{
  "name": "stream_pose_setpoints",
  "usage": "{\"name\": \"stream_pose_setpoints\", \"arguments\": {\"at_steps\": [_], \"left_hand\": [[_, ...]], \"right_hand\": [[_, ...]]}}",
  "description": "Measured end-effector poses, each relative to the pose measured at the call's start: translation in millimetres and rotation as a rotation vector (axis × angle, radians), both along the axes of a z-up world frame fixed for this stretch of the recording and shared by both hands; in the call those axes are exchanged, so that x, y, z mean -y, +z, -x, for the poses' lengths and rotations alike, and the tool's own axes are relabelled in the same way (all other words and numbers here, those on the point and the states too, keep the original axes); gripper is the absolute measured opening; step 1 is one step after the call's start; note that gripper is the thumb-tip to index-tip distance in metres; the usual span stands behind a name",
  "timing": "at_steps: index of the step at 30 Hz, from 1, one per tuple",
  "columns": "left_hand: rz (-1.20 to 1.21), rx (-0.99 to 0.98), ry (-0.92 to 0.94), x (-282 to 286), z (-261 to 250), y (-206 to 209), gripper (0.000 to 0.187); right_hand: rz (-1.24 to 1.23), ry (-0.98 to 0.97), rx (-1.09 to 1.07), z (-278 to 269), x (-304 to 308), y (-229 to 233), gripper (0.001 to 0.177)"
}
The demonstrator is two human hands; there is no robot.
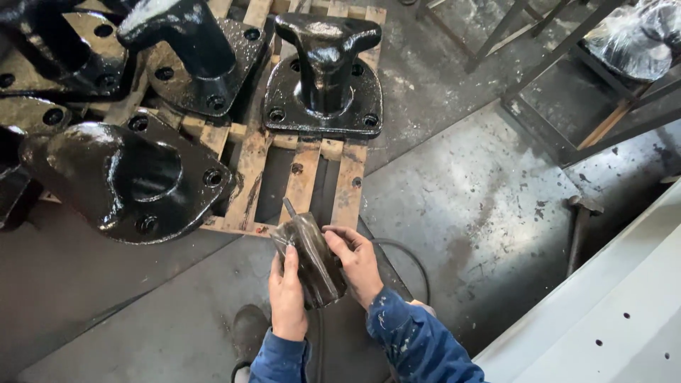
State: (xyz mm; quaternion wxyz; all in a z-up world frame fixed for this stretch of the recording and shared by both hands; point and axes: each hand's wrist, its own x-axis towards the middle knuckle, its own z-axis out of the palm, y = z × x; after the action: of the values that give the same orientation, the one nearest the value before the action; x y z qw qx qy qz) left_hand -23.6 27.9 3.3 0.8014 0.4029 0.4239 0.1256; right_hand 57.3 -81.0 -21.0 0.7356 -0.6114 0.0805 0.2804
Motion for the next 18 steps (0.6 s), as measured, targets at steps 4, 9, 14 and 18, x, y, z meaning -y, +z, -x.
{"name": "stream_pose_setpoints", "arguments": {"at_steps": [4, 9, 14, 18], "left_hand": [[-0.001, -0.025, 0.000, 0, -2, 1, 0.047], [-0.001, -0.035, 0.002, 0, -1, -1, 0.047], [0.023, -0.052, 0.013, 0, -3, 7, 0.048], [0.019, -0.052, 0.010, 1, -2, -3, 0.049]], "right_hand": [[-0.002, 0.003, 0.008, 0, 0, 1, 0.031], [0.037, 0.016, 0.030, 0, 1, -3, 0.031], [-0.002, 0.016, -0.008, -1, 0, 6, 0.031], [0.045, 0.023, -0.003, -1, 0, 7, 0.032]]}}
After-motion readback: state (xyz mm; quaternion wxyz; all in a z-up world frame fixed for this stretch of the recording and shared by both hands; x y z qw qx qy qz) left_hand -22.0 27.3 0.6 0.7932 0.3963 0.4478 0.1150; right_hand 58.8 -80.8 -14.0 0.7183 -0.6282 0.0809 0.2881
